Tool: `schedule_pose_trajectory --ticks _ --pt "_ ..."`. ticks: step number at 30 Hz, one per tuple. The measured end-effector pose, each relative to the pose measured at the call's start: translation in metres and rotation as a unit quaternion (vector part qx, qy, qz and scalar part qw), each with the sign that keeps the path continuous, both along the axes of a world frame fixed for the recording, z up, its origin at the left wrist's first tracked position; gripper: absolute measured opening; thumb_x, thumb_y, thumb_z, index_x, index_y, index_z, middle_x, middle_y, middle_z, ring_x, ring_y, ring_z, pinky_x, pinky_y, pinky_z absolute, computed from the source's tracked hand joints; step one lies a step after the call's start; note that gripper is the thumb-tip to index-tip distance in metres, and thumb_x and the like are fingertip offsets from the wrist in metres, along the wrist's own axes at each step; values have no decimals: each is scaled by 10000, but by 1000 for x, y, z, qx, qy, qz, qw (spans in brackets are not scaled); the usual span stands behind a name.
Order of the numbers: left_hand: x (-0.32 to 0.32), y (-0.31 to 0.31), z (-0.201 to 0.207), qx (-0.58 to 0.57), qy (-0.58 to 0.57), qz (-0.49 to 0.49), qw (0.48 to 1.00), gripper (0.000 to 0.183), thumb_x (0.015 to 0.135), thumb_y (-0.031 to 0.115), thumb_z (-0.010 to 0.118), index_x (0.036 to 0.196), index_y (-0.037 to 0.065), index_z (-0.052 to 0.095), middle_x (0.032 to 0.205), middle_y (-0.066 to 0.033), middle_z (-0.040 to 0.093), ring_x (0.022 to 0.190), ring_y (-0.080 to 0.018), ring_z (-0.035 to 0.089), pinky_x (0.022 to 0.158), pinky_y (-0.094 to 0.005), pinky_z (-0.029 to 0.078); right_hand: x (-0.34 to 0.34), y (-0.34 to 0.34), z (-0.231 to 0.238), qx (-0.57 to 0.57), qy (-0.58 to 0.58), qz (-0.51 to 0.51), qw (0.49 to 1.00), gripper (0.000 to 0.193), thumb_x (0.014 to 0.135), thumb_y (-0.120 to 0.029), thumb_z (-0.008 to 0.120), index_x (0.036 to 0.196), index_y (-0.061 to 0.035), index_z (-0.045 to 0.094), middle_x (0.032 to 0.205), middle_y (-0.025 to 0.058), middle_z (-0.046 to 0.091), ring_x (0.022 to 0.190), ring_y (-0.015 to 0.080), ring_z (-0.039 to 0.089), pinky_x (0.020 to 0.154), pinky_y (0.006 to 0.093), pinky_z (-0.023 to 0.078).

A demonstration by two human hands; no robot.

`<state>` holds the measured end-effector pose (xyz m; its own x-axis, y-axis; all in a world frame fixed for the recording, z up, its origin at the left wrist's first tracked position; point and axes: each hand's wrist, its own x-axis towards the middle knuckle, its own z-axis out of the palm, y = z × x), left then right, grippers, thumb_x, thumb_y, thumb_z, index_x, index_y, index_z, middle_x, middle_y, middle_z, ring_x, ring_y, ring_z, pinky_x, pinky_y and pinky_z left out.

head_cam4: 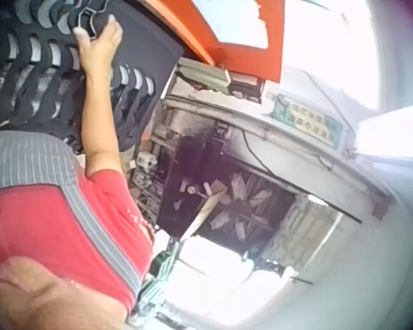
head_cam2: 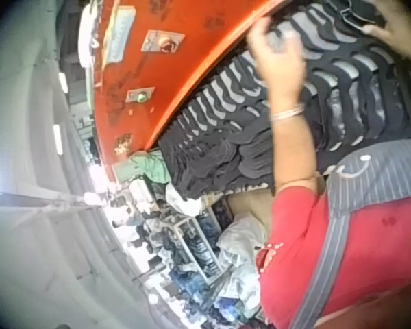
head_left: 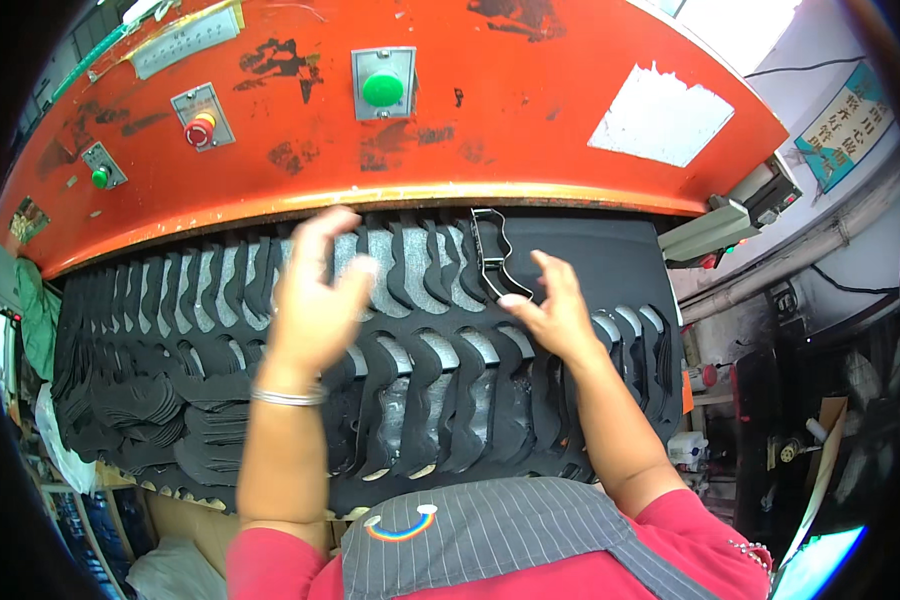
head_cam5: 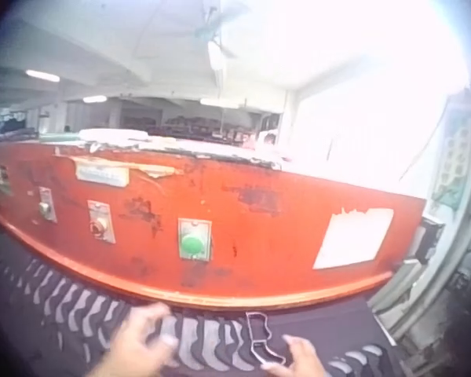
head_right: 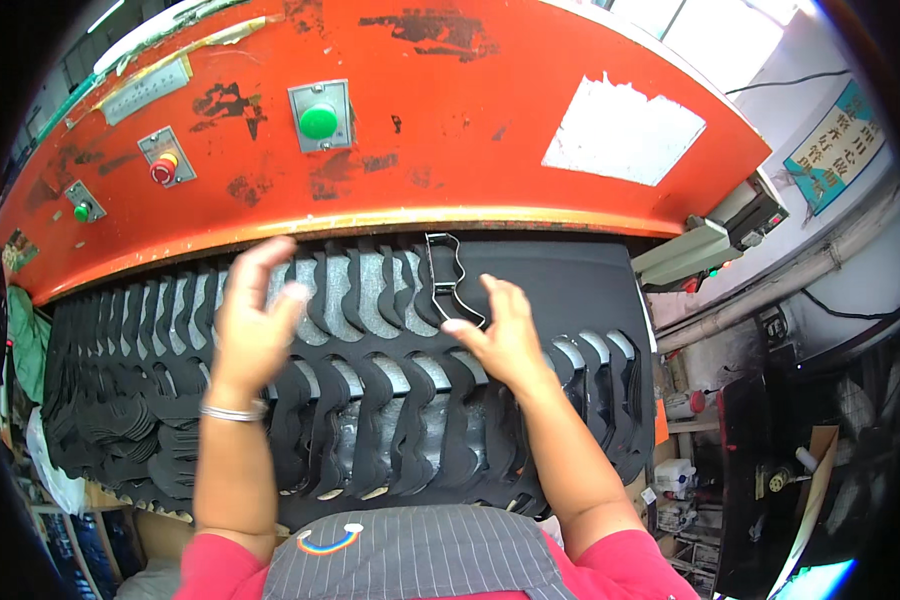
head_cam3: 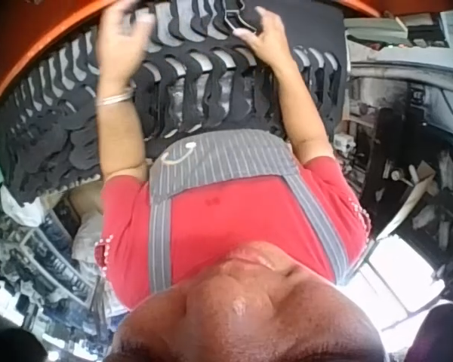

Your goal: Using a hydraulic press and metal dies to cut out specific shapes from layers of shoe material.

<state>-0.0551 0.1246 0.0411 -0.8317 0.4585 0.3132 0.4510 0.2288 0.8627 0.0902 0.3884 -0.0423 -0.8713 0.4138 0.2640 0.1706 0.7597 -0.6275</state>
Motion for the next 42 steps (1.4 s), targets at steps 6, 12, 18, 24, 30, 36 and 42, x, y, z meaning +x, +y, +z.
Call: schedule_pose_trajectory --ticks 6,12,18,24,30,36,42 --pt "-150 -134 8 158 25 211 964 375 957 107 548 1310 9 469 1347 -144 504 1270 -219 466 1082 -342 345 -38 -3 63 -36 80 -17 996 470 808 -278 754 1173 -32 591 1072 105 613 904 213 605 730 344 498" --pt "-262 -196 -2 208 143 378 891 640 979 272 538 1450 -19 217 1452 -239 339 1330 -287 388 1098 -366 300 -114 -48 106 -88 199 110 970 461 794 -192 776 1160 1 574 951 119 622 799 184 627 744 303 533" --pt "-285 -161 43 246 204 483 815 826 975 474 407 1477 -78 52 1543 -289 95 1431 -369 176 1151 -427 176 -193 -88 132 -26 282 70 956 357 799 -270 752 998 -47 556 824 81 602 647 232 624 590 327 526" --pt "-291 -193 37 221 201 427 853 861 963 473 481 1487 -61 53 1557 -253 88 1451 -300 127 1156 -432 132 -209 -96 118 9 321 53 945 217 814 -147 701 925 -68 532 758 97 582 684 295 617 571 393 497" --pt "-186 -137 -13 124 240 319 908 545 952 192 584 1386 -36 348 1380 -187 424 1274 -255 420 1057 -367 338 -119 -88 58 -25 -55 169 984 328 851 -327 653 1001 -53 555 909 149 659 863 367 641 716 478 503" --pt "-49 -20 -39 -32 116 25 992 123 871 107 617 961 30 653 932 -109 654 836 -238 635 807 -334 498 -53 -52 43 31 -245 169 954 330 838 -318 668 1024 -55 594 945 136 675 988 337 630 842 453 459" --pt "26 37 -52 -326 25 -89 941 269 862 289 615 835 33 694 775 -167 684 764 -318 678 684 -428 522 -31 -67 7 138 -164 195 957 337 910 -384 529 815 -109 697 801 87 679 862 262 630 787 426 385"
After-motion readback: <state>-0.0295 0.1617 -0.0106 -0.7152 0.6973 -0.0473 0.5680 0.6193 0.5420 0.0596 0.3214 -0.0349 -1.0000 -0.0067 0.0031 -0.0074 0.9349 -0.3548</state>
